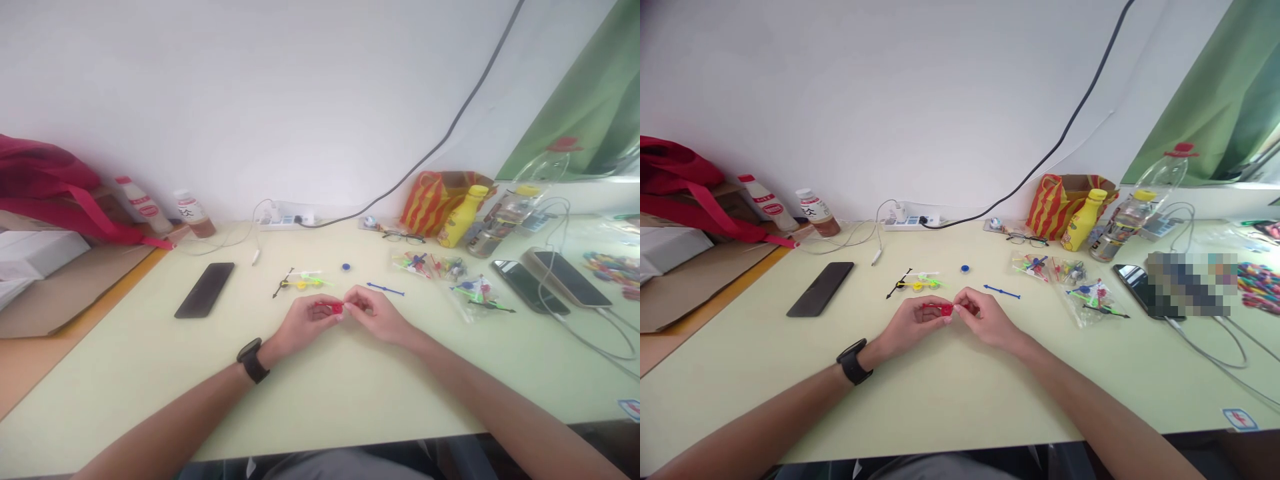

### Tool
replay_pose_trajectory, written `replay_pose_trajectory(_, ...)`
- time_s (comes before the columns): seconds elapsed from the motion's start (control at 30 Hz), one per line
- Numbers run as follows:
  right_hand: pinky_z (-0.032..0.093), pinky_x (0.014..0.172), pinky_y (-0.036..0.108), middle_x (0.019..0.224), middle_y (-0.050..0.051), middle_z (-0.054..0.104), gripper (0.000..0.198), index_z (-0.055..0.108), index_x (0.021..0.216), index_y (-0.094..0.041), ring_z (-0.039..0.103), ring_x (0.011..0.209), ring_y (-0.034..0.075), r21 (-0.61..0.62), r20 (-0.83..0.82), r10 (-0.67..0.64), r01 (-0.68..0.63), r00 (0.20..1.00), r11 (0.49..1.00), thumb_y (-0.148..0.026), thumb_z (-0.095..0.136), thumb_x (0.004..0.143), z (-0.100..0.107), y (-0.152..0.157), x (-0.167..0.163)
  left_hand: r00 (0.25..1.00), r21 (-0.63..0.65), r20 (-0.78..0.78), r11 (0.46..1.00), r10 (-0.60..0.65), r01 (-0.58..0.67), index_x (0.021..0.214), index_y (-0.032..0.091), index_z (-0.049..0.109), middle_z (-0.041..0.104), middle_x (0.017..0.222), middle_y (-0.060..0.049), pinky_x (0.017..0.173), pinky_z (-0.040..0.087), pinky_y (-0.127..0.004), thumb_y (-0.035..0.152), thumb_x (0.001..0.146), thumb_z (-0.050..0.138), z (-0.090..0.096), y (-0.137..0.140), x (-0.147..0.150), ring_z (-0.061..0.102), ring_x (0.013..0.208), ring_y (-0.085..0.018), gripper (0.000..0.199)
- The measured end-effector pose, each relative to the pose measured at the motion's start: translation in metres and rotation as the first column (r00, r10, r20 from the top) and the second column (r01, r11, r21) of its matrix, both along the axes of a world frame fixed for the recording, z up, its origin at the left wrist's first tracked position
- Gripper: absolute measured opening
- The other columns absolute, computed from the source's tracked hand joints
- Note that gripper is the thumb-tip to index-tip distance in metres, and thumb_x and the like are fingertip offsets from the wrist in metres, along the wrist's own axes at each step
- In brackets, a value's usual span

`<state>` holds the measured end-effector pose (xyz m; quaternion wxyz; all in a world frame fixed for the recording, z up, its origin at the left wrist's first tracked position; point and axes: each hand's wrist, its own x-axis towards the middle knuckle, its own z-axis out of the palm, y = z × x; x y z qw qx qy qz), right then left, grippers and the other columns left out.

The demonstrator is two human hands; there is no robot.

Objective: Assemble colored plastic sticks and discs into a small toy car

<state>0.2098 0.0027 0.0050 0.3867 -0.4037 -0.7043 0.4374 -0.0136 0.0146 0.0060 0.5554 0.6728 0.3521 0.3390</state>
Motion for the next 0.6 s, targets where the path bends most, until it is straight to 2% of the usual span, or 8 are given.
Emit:
replay_pose_trajectory(0.2, 0.049, 0.069, 0.03, 0.088, 0.005, 0.07, 0.019, 0.07, 0.095, -0.021, 0.062, 0.079, 0.018, 0.056, 0.027, -0.02, 0.019, 0.999, 0.998, -0.037, 0.061, 0.099, 0.002, -0.002, 0.001, 1.0, -0.03, 0.029, 1.0, -0.001, 0.001, 0.11, 0.017, 0.078, 0.079, 0.112, -0.011, 0.099, 0.061, -0.044, 0.038, 0.088, 0.08, 0.001, 0.002, -0.001, 0.075, 0.105, -0.027, 0.03)
replay_pose_trajectory(0.47, 0.05, 0.068, 0.033, 0.089, 0.006, 0.069, 0.016, 0.073, 0.09, -0.025, 0.06, 0.075, 0.019, 0.24, 0.066, -0.02, 0.004, 0.998, 0.971, -0.032, 0.06, 0.098, 0.002, -0.003, 0.002, 0.999, 0.012, 0.042, 1.0, -0.024, 0.024, 0.11, 0.02, 0.079, 0.079, 0.115, -0.011, 0.102, 0.059, -0.047, 0.04, 0.089, 0.08, 0.01, 0.003, -0.002, 0.074, 0.109, -0.029, 0.029)
replay_pose_trajectory(0.6, 0.05, 0.069, 0.034, 0.088, 0.006, 0.068, 0.015, 0.074, 0.092, -0.025, 0.058, 0.071, 0.018, 0.283, 0.079, -0.04, 0.016, 0.996, 0.959, -0.032, 0.061, 0.097, 0.005, -0.003, 0.004, 0.998, 0.003, 0.064, 1.0, -0.014, 0.014, 0.11, 0.019, 0.08, 0.079, 0.116, -0.012, 0.101, 0.06, -0.046, 0.041, 0.09, 0.078, 0.01, 0.003, -0.002, 0.075, 0.108, -0.029, 0.03)
